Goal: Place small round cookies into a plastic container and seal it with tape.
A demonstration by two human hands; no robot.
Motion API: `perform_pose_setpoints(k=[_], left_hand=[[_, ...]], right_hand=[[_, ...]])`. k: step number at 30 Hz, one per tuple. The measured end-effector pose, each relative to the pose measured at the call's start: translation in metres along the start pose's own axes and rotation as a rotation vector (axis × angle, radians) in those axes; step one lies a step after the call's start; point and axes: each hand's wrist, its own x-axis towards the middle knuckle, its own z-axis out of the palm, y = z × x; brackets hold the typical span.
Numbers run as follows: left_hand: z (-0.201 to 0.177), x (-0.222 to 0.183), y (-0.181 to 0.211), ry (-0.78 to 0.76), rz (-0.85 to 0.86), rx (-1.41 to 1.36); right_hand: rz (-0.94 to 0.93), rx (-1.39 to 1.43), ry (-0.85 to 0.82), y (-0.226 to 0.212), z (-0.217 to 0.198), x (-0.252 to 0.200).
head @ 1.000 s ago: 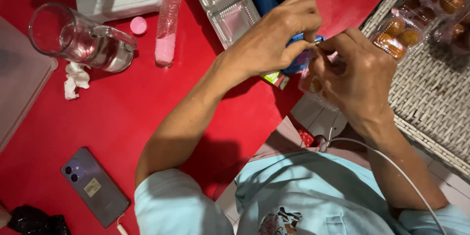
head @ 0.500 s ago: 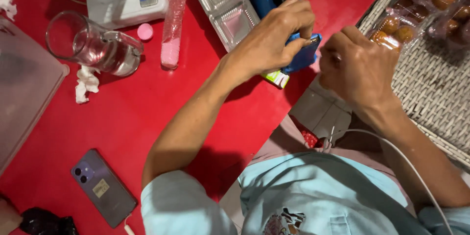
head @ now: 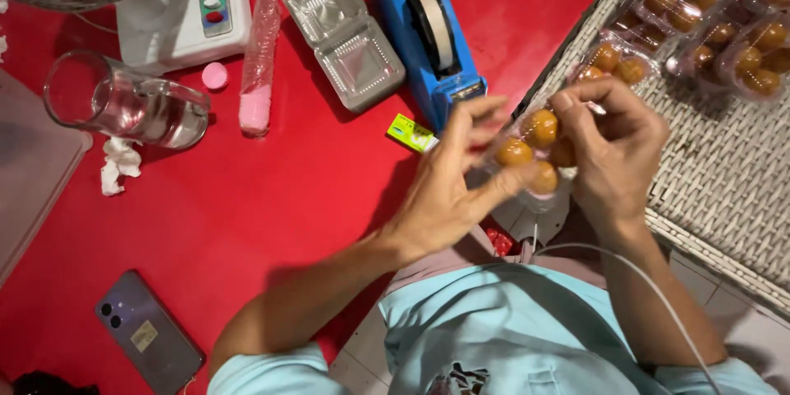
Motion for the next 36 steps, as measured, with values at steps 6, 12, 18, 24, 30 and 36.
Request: perform_pose_setpoints(k=[6, 12, 18, 24, 30, 36], left_hand=[[0.024, -0.005, -0.032, -0.006, -0.047, -0.281], [0.028, -0.001, -0.043, -0.072, -0.064, -0.299], [0.028, 0.007, -0.036, -0.179, -0.028, -0.148], [0.045, 0.013, -0.07, -0.164, -0.087, -0.22], [0.074, 0.033, -0.076, -0.153, -0.171, -0.307], [0.107, 0.045, -0.079, -0.241, -0.267, -0.369]], right_hand=[[0.023, 0.081, 0.054, -0.009, 0.001, -0.009], [-0.199, -0.052, 0.003, -0.007, -0.019, -0.009], [-0.177, -0.193, -0.153, -0.011, -0.043, 0.0], [0.121, 0.022, -0.217, 0.033, -0.065, 0.002], [0.194, 0.046, -0.144, 0.041, -0.099, -0.005], [0.246, -0.078, 0.024, 0.061, -0.152, -0.017]])
